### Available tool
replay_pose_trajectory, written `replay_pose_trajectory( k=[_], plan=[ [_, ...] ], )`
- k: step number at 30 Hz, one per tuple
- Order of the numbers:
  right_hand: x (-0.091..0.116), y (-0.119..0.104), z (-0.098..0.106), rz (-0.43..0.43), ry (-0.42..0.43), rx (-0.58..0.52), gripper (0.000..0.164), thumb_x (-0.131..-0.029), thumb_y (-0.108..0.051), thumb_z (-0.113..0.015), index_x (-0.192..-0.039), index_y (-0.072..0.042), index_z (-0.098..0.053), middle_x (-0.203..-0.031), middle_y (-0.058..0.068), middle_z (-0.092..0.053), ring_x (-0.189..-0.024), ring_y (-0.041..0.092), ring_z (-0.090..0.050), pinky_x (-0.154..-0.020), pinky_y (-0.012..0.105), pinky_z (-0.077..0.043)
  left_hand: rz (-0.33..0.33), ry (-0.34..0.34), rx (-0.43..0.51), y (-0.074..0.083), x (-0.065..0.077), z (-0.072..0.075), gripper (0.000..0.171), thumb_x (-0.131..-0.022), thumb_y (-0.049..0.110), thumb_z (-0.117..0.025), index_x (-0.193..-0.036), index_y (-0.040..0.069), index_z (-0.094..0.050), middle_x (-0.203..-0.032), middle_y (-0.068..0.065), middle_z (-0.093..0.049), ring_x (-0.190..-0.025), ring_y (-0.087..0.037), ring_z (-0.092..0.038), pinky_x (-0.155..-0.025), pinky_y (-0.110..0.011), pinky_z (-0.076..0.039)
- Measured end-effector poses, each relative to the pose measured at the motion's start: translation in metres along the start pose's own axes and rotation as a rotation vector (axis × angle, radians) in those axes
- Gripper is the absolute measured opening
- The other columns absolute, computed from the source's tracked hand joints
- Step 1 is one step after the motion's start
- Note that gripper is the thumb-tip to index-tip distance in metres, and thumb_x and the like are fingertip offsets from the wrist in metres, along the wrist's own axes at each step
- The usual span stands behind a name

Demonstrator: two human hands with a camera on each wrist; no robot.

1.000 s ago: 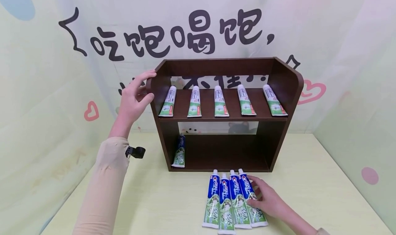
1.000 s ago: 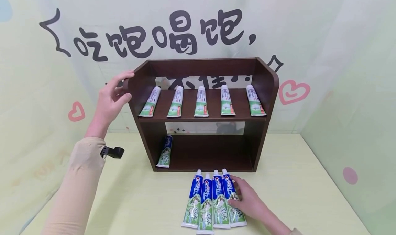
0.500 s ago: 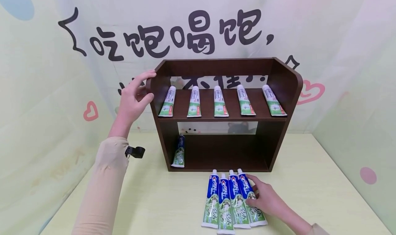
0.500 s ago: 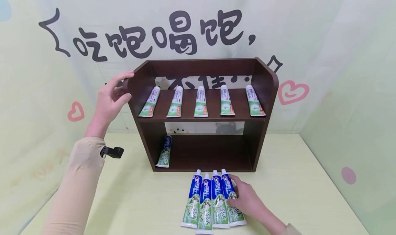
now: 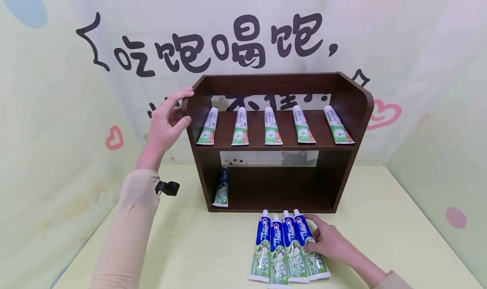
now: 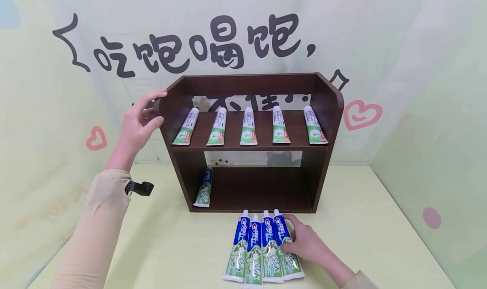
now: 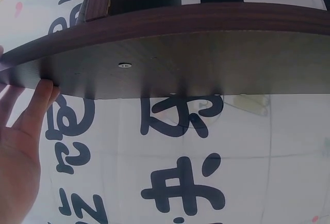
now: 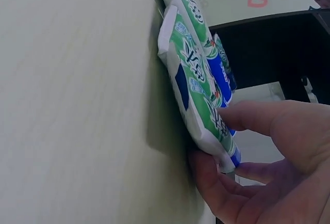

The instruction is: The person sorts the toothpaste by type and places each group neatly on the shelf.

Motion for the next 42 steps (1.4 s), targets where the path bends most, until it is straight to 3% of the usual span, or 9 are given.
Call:
replay_pose_trajectory(
  k=[15,23,32,42],
  plan=[
    [-0.003,0.003,0.007,0.064,-0.07,-0.016,0.083,-0.078,-0.018,-0.08,-0.149,-0.007,-0.038,-0.081,0.004,-0.061,-0.076,0.016,-0.055,-0.064,0.027,-0.047,0.017,0.005,0.013,0.0,0.0,0.001,0.047,-0.086,-0.007,-0.054,-0.132,-0.002,-0.056,-0.147,-0.017,-0.052,-0.111,-0.046,-0.065,-0.08,-0.009,-0.053],
    [-0.005,0.009,0.007,0.05,-0.107,-0.136,0.083,-0.079,-0.011,-0.079,-0.149,-0.006,-0.035,-0.075,0.005,-0.054,-0.07,0.018,-0.052,-0.057,0.025,-0.046,0.031,-0.002,0.002,0.001,0.0,0.001,0.047,-0.087,-0.006,-0.054,-0.133,0.0,-0.056,-0.148,-0.015,-0.052,-0.111,-0.043,-0.065,-0.081,-0.01,-0.054],
    [-0.002,0.015,0.008,-0.01,-0.132,-0.266,0.082,-0.082,-0.01,-0.076,-0.151,-0.008,-0.031,-0.08,0.007,-0.054,-0.068,0.019,-0.053,-0.053,0.029,-0.05,0.019,0.002,0.011,0.001,-0.001,0.0,0.047,-0.086,-0.007,-0.054,-0.132,-0.002,-0.056,-0.146,-0.018,-0.053,-0.111,-0.046,-0.065,-0.079,-0.009,-0.053],
    [-0.005,0.003,0.017,0.049,-0.117,-0.32,0.08,-0.085,-0.012,-0.073,-0.151,-0.009,-0.03,-0.086,0.011,-0.057,-0.076,0.021,-0.059,-0.056,0.035,-0.057,-0.013,0.006,0.002,-0.001,0.0,0.0,0.047,-0.085,-0.009,-0.055,-0.131,-0.002,-0.057,-0.144,-0.019,-0.054,-0.105,-0.044,-0.066,-0.072,-0.009,-0.053]
  ],
)
Point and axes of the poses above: each hand's wrist, its own x-axis away from the middle knuckle, its own z-axis out of the back of the hand, y = z × x, the point moved 1 cm from there along -x, towards the middle knuckle
